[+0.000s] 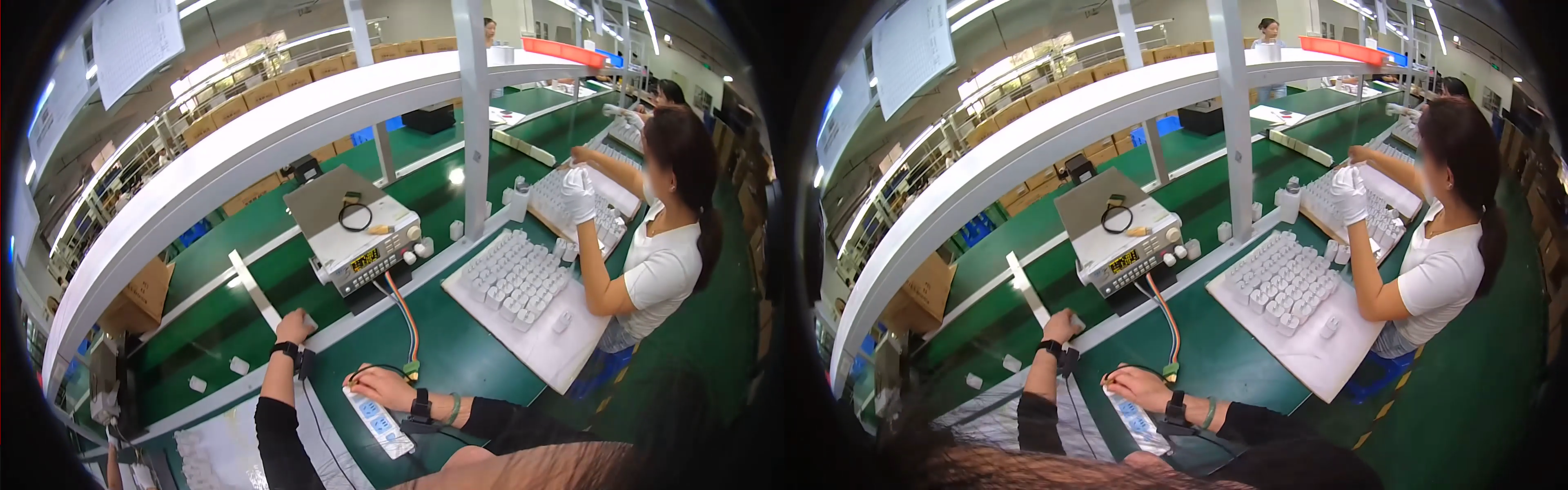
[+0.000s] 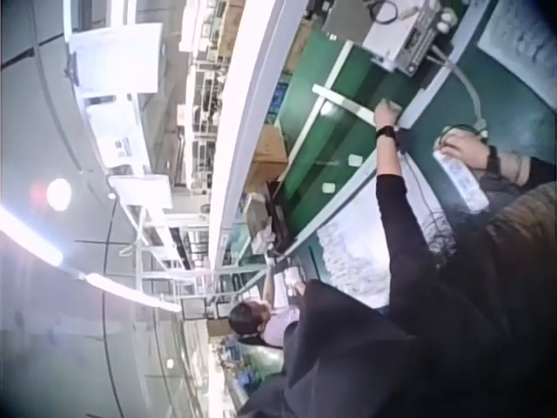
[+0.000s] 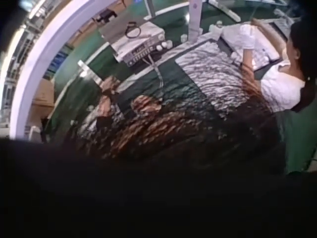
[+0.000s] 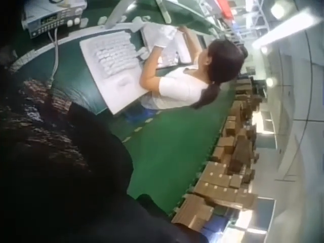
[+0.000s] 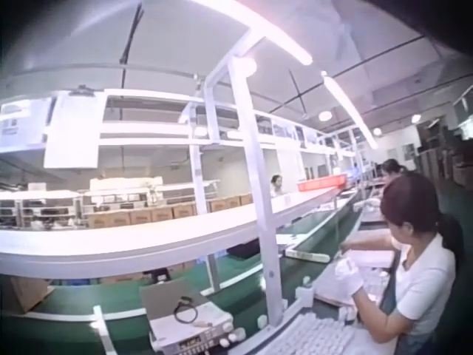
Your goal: The person picks up a power adapter, plugs it into a power strip, and touches a probe to it. They then remove the adapter and place it on a white sheet, repeating the process with several more units.
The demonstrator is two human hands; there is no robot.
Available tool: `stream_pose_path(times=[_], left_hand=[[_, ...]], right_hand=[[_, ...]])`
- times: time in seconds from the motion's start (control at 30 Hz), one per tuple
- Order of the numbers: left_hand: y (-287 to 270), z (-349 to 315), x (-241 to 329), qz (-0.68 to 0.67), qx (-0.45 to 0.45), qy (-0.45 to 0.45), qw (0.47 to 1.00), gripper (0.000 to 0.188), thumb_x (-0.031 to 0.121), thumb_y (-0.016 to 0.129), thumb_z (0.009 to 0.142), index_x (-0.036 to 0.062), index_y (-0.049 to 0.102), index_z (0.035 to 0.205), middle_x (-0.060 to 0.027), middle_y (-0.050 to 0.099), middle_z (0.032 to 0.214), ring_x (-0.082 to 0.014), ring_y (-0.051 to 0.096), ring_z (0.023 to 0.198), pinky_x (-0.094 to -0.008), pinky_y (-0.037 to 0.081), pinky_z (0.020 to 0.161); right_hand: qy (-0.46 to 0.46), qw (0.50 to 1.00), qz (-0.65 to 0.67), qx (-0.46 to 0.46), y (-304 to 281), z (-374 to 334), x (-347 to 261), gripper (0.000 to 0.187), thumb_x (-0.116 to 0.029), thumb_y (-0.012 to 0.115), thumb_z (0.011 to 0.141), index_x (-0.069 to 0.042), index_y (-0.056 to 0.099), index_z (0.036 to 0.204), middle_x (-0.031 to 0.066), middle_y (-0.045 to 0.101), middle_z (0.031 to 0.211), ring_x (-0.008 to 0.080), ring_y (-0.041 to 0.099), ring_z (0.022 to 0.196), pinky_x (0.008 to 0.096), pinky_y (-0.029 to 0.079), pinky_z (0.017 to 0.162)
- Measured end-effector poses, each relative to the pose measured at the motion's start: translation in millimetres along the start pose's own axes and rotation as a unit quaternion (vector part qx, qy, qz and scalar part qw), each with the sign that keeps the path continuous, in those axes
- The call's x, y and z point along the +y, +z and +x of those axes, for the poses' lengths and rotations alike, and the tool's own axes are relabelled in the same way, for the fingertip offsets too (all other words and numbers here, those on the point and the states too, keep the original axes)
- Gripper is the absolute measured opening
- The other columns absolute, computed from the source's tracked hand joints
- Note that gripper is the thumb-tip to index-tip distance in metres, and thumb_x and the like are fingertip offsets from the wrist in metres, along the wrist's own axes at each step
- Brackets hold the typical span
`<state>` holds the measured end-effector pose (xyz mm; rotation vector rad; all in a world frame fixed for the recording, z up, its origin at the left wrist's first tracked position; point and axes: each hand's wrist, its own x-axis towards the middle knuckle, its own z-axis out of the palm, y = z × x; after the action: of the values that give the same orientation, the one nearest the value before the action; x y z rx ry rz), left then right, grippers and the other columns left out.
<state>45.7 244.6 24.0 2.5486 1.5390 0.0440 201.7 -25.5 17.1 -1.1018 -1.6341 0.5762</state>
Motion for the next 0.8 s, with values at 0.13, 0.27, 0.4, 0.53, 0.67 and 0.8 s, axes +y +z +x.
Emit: stream_pose_path(times=[0.13,0.27,0.4,0.53,0.67,0.8], left_hand=[[-31.8,7.1,-6.0,-0.035,0.016,0.059,0.998,0.055,0.038,0.072,0.071,0.0112,0.060,0.118,-0.0112,0.066,0.109,-0.0293,0.061,0.106,-0.0425,0.050,0.085],[-57.0,-0.2,-50.2,0.250,-0.028,-0.131,0.959,0.035,0.032,0.064,0.078,0.0160,0.069,0.108,-0.0073,0.066,0.114,-0.0243,0.063,0.106,-0.0417,0.053,0.081],[-23.6,-18.3,-137.3,0.353,-0.144,-0.306,0.872,0.029,0.030,0.065,0.078,0.0188,0.071,0.104,-0.0044,0.069,0.107,-0.0258,0.065,0.102,-0.0402,0.052,0.081],[-35.0,-60.7,-128.5,0.337,-0.118,-0.158,0.921,0.032,0.029,0.068,0.073,0.0175,0.071,0.103,-0.0051,0.069,0.107,-0.0243,0.064,0.102,-0.0379,0.051,0.084],[-67.5,-108.8,-104.8,-0.064,0.095,-0.042,0.993,0.042,0.028,0.078,0.064,0.0104,0.069,0.101,-0.0101,0.069,0.097,-0.0220,0.063,0.100,-0.0357,0.051,0.085],[-50.6,-173.1,-1.7,-0.590,0.094,0.050,0.800,0.041,0.000,0.070,0.079,0.0053,0.051,0.116,-0.0113,0.062,0.116,-0.0177,0.061,0.102,-0.0309,0.050,0.086]], right_hand=[[-0.002,1.000,0.011,0.003,-12.2,4.1,3.0,0.018,-0.019,0.058,0.092,-0.006,0.066,0.102,0.0074,0.063,0.098,0.0239,0.059,0.091,0.0324,0.048,0.079],[0.027,0.999,0.028,-0.022,-17.9,5.0,-4.3,0.019,-0.020,0.058,0.092,-0.006,0.065,0.102,0.0078,0.063,0.098,0.0237,0.059,0.093,0.0324,0.048,0.081],[0.011,0.999,0.037,-0.032,-6.9,5.4,-7.2,0.021,-0.024,0.057,0.093,-0.006,0.065,0.100,0.0074,0.064,0.098,0.0238,0.058,0.096,0.0326,0.047,0.084],[-0.007,0.999,0.037,-0.019,-9.1,-1.5,-2.9,0.020,-0.023,0.058,0.093,-0.006,0.065,0.100,0.0077,0.064,0.098,0.0245,0.058,0.096,0.0333,0.047,0.084],[-0.026,0.999,0.031,-0.021,6.7,2.0,12.0,0.017,-0.021,0.058,0.091,-0.006,0.065,0.095,0.0081,0.064,0.095,0.0262,0.058,0.091,0.0356,0.047,0.080],[-0.025,0.999,0.028,-0.014,-17.5,8.9,19.3,0.016,-0.018,0.059,0.088,-0.003,0.063,0.085,0.0099,0.064,0.088,0.0281,0.059,0.085,0.0368,0.048,0.077]])
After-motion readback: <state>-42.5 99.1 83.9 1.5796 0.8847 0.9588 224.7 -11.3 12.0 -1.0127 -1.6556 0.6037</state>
